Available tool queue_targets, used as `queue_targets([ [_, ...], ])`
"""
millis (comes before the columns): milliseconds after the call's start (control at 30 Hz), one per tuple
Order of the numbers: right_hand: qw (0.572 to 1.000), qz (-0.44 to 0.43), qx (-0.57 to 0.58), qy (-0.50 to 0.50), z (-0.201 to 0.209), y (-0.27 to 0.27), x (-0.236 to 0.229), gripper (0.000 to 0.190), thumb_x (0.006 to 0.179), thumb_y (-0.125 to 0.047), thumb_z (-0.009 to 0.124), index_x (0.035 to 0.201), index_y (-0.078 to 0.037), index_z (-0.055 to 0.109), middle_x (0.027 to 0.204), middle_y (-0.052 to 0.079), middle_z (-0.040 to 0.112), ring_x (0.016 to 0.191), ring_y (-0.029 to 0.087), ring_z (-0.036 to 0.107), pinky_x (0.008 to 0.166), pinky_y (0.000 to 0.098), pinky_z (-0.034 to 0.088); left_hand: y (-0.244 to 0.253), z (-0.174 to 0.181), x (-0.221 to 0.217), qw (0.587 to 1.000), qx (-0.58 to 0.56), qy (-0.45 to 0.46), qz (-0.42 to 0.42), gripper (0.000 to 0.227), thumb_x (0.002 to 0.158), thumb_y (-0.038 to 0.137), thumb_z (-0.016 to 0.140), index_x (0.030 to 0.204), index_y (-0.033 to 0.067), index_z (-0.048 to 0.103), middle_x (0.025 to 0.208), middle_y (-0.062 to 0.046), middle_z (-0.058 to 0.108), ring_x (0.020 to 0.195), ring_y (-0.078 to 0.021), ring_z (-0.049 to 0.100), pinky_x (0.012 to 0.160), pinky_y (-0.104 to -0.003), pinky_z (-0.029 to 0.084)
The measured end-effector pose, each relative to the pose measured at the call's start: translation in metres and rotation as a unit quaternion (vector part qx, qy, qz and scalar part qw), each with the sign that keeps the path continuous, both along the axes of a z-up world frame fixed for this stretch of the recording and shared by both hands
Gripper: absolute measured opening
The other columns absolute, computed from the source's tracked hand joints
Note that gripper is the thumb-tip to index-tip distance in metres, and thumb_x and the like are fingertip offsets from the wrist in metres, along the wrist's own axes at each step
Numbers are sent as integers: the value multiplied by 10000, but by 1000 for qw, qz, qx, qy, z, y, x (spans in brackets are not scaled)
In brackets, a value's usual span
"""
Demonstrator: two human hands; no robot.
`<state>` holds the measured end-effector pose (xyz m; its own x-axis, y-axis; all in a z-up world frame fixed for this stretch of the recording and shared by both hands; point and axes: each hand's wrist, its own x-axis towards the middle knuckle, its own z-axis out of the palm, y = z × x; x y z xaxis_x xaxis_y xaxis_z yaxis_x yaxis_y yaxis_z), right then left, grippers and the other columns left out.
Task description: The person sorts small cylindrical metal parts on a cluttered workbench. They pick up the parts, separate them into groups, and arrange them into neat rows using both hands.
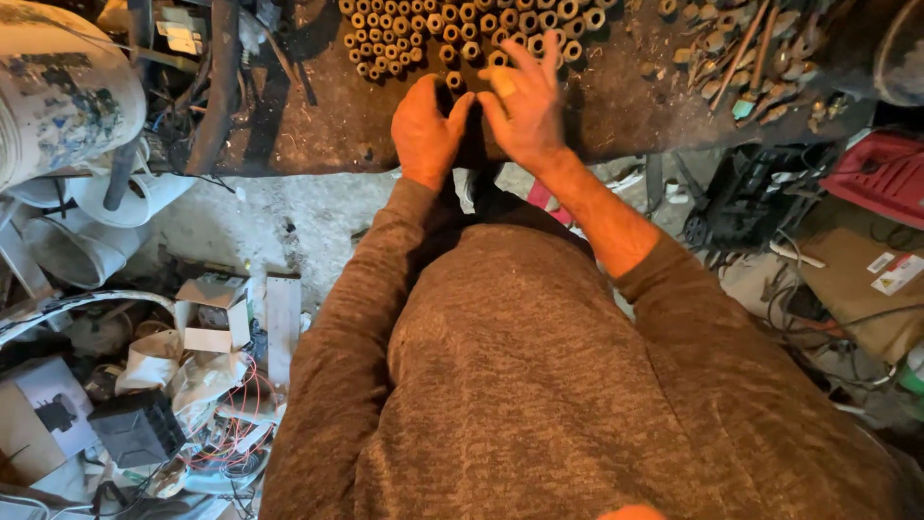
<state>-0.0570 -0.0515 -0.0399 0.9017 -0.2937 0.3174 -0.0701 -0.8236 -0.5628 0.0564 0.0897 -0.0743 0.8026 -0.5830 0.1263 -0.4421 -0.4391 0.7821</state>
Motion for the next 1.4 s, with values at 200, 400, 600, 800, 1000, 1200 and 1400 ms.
queue_targets([
  [200,994,-105,14,3,21,-33,-46,191,931,-35,797,1112,-27,736,1135,117,738,1348,362,566,1252,667,114,-7,-28,4,998,33,-46,-10,298,904,262,815,1054,73,640,927,-133,708,848,-365,680,728,-463,534],
  [400,984,-177,4,8,33,-63,-81,219,967,-6,778,1180,-17,731,1228,148,731,1412,380,537,1275,631,144,-9,-20,6,999,11,-42,-4,410,893,269,802,1176,45,607,976,-166,709,877,-375,686,743,-448,547],
  [600,981,-192,12,11,36,-73,-93,229,997,1,756,1217,19,693,1223,133,734,1408,420,517,1264,652,178,-11,-29,6,997,9,-27,-68,371,958,196,761,1254,59,585,1016,-157,718,932,-379,692,796,-453,553],
  [800,985,-172,29,3,39,-74,-96,196,998,-2,753,1184,22,693,1185,123,748,1377,427,563,1255,670,197,-15,-30,4,999,29,1,-18,414,951,207,777,1274,82,551,1009,-183,721,908,-407,689,769,-469,551],
  [1000,984,-176,35,12,33,-74,-100,199,997,0,751,1189,15,701,1187,118,746,1371,428,567,1248,671,208,-18,-25,3,1000,-9,13,-14,498,941,203,764,1342,83,495,1035,-196,729,927,-419,700,774,-471,562],
  [1200,984,-178,31,-1,33,-78,-101,186,1009,6,744,1191,8,711,1191,110,750,1382,419,563,1252,660,212,-15,-41,3,998,8,12,-56,461,996,199,752,1362,87,496,1058,-184,739,949,-419,700,784,-482,561],
  [1400,971,-236,-43,20,38,-120,-113,223,979,-37,779,1187,-3,703,1199,158,738,1319,444,572,1214,631,265,8,6,-15,995,44,-60,-68,564,976,255,800,1394,18,506,906,-187,692,802,-403,667,699,-489,525],
])
